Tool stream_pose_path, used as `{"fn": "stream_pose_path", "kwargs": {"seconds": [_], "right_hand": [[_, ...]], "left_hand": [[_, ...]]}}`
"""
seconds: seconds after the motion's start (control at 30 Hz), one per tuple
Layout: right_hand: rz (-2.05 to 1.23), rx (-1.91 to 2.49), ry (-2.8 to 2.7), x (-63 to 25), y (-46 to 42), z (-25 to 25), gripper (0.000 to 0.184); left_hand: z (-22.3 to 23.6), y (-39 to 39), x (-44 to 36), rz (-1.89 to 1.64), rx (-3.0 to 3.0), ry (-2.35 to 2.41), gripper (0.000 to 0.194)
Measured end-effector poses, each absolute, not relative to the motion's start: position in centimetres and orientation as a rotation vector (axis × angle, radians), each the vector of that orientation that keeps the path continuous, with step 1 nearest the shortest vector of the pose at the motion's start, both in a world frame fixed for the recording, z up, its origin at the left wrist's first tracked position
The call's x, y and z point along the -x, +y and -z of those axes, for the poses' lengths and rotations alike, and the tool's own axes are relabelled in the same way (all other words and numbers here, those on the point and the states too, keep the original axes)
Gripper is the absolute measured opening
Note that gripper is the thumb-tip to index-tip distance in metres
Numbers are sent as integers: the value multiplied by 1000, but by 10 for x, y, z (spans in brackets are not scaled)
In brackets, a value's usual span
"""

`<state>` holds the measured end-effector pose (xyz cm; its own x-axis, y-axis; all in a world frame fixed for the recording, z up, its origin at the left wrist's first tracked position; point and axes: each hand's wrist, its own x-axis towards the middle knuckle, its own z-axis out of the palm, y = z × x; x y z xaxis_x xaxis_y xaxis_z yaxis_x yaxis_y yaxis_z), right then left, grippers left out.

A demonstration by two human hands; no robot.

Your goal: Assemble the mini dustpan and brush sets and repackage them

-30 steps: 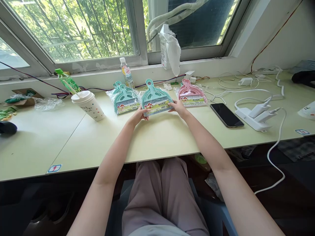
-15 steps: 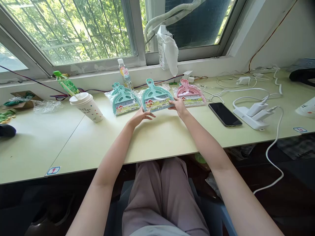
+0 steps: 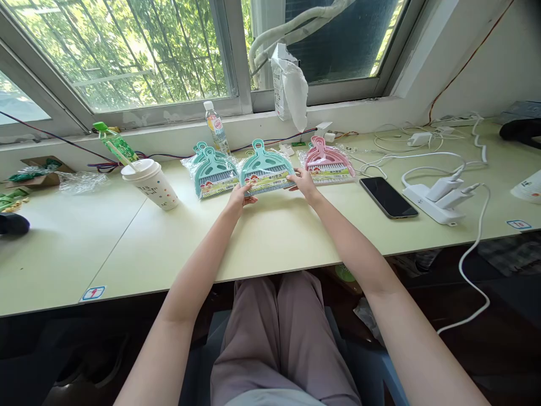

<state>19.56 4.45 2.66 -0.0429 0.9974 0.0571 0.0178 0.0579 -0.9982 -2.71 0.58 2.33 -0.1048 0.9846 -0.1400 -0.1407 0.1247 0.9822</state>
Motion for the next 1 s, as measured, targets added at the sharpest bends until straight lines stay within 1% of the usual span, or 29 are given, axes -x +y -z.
{"fn": "stream_pose_path", "kwargs": {"seconds": [0.07, 0.23, 0.3, 0.37, 0.47, 0.5, 0.53, 0.67, 0.77, 0.9, 1.0], "right_hand": [[-1163, 1165, -1290, -196, 45, -26, 25], [-1107, 1208, -1280, -198, 50, -22, 28], [-1116, 1194, -1291, -198, 50, -20, 31], [-1139, 1148, -1332, -197, 47, -19, 41], [-1136, 1108, -1390, -197, 44, -19, 61], [-1130, 1113, -1397, -197, 44, -19, 63], [-1130, 1118, -1398, -197, 43, -20, 63], [-1189, 1102, -1357, -198, 44, -22, 48], [-1223, 1104, -1321, -199, 45, -22, 41], [-1205, 1132, -1296, -200, 48, -21, 40], [-1169, 1124, -1313, -206, 52, -23, 41]], "left_hand": [[-24, 5, 26, -1248, -945, 1260, 30], [-24, 4, 24, -1225, -1042, 1267, 48], [-24, 2, 24, -1218, -1085, 1258, 50], [-24, 1, 25, -1216, -1113, 1252, 48], [-24, 0, 25, -1200, -1147, 1252, 44], [-24, 0, 25, -1192, -1157, 1256, 43], [-24, -1, 24, -1186, -1164, 1261, 43], [-25, -2, 20, -1196, -1192, 1246, 44], [-28, -6, 18, -1181, -1254, 1216, 47], [-30, -9, 18, -1135, -1359, 1203, 53], [-30, -8, 19, -1135, -1387, 1227, 47]]}}
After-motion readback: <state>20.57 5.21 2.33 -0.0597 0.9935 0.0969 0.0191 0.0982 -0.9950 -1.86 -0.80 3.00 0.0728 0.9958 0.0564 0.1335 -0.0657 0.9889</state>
